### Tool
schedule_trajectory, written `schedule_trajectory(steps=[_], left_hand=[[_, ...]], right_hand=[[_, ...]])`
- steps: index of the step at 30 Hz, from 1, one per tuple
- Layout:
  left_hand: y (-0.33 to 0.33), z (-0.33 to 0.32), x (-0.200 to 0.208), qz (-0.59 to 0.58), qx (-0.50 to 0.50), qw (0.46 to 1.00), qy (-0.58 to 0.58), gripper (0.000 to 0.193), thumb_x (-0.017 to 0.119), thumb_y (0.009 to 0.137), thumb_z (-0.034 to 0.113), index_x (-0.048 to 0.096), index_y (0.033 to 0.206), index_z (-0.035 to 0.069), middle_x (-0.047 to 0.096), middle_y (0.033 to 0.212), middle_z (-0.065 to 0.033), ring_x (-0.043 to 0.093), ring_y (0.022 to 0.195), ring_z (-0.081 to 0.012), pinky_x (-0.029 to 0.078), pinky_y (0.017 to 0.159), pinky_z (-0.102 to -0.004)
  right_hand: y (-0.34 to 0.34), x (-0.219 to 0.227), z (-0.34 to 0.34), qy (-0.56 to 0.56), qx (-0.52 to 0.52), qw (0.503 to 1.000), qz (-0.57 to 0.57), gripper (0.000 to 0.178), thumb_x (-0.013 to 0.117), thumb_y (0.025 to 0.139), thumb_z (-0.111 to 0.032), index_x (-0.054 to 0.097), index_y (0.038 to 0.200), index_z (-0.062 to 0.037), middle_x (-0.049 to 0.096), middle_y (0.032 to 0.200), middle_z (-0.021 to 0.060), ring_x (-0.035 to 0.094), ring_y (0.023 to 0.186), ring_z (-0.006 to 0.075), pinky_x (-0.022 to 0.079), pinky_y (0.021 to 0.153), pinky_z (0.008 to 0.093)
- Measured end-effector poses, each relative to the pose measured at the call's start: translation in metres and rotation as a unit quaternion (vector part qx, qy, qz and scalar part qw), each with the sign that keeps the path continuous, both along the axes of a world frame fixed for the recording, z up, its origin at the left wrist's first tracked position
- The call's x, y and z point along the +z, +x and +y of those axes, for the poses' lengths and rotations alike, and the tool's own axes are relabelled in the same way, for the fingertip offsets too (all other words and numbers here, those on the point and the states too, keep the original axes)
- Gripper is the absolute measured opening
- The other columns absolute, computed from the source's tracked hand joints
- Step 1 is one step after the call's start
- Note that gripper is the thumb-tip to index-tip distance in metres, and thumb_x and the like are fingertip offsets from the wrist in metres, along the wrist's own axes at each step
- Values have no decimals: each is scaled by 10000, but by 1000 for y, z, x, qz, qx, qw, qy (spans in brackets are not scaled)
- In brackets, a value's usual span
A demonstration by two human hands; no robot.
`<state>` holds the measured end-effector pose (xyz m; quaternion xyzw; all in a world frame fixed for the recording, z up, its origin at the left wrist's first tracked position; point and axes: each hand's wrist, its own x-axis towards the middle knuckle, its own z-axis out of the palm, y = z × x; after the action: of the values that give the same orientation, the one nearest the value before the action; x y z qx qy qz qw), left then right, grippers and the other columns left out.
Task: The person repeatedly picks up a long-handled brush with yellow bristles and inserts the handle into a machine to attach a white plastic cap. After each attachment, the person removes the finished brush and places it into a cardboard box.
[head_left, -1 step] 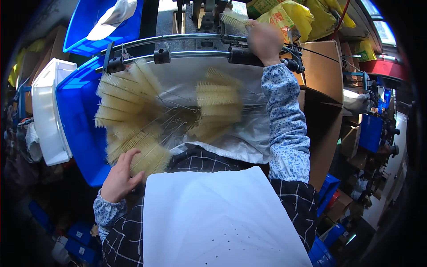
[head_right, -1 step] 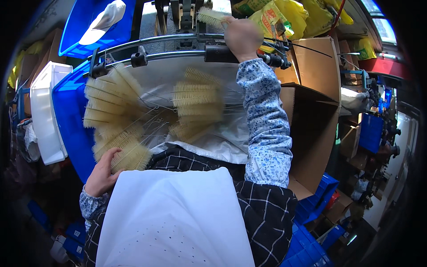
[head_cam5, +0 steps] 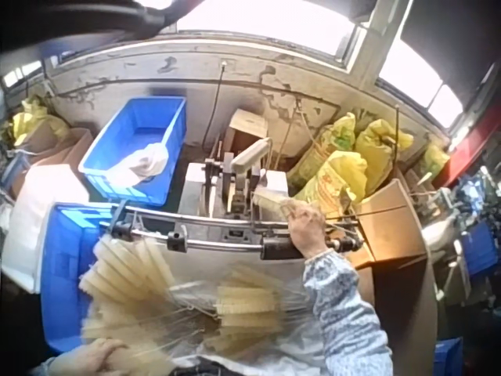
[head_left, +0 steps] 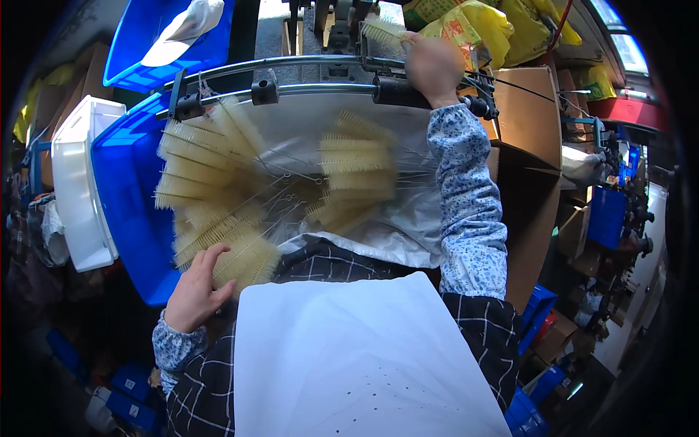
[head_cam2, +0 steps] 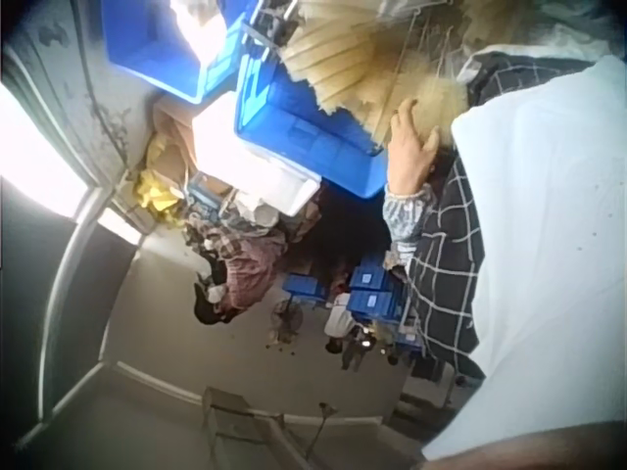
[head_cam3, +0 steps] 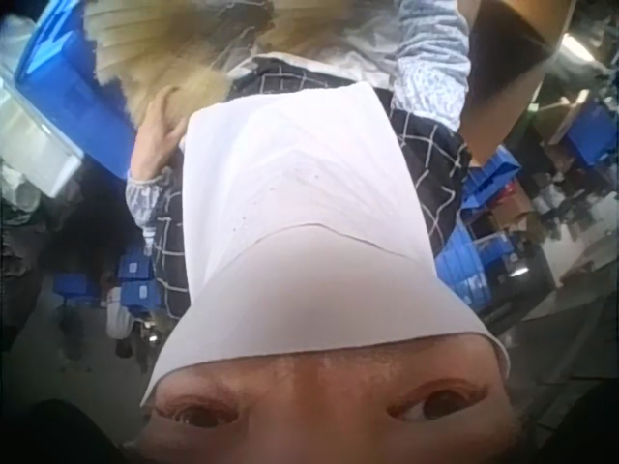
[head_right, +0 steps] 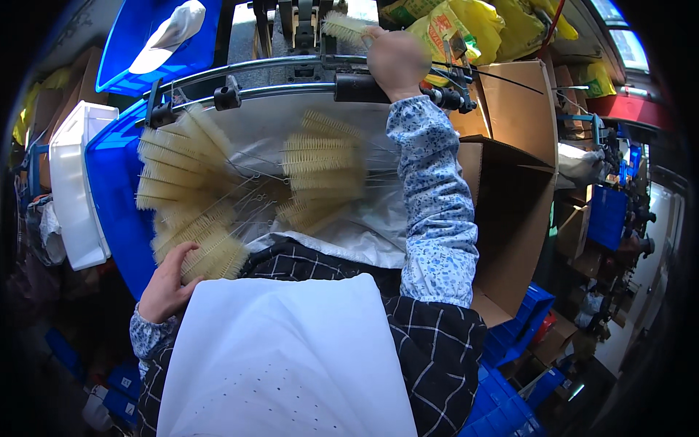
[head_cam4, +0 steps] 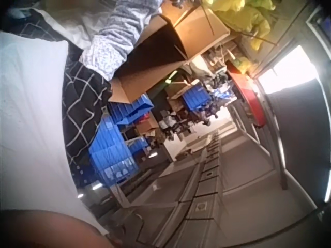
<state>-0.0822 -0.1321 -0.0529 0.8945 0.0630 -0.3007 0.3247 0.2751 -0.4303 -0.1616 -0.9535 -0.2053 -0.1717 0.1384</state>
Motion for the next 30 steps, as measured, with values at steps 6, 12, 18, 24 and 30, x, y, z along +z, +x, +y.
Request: schedule_trajectory(steps=[6,12,18,24,30], left_hand=[[16,3,11,-9,113,992,-54,316,584,686,42,492,988,43,485,836,-79,459,534,-125,392,501,-247],[15,12,10,-91,189,959,-191,240,604,663,21,495,876,30,443,779,-5,389,580,-53,322,511,-187],[17,16,24,-115,167,943,-266,259,604,661,29,456,873,34,416,782,-9,403,665,-67,319,586,-185],[13,22,25,-168,189,906,-340,291,609,642,49,445,881,37,415,778,-21,393,690,-90,308,632,-215],[15,16,22,-167,195,899,-355,308,621,632,79,444,881,38,413,777,-21,388,689,-95,300,626,-215]], right_hand=[[1,-2,-4,7,9,999,34,227,496,837,-343,615,1005,-250,631,830,37,515,855,262,369,764,388],[2,0,-4,19,13,999,49,265,504,842,-365,607,1041,-224,613,782,110,535,785,283,425,712,390],[1,1,-3,22,2,998,56,253,501,838,-358,607,1035,-240,608,781,92,527,802,285,405,726,384],[7,-2,-5,-4,-3,997,80,252,511,805,-266,594,1041,-301,617,881,16,498,913,246,347,797,383],[37,-23,0,-70,52,994,-70,308,458,826,-171,571,1065,-328,548,1087,-7,423,1109,221,215,937,542]])
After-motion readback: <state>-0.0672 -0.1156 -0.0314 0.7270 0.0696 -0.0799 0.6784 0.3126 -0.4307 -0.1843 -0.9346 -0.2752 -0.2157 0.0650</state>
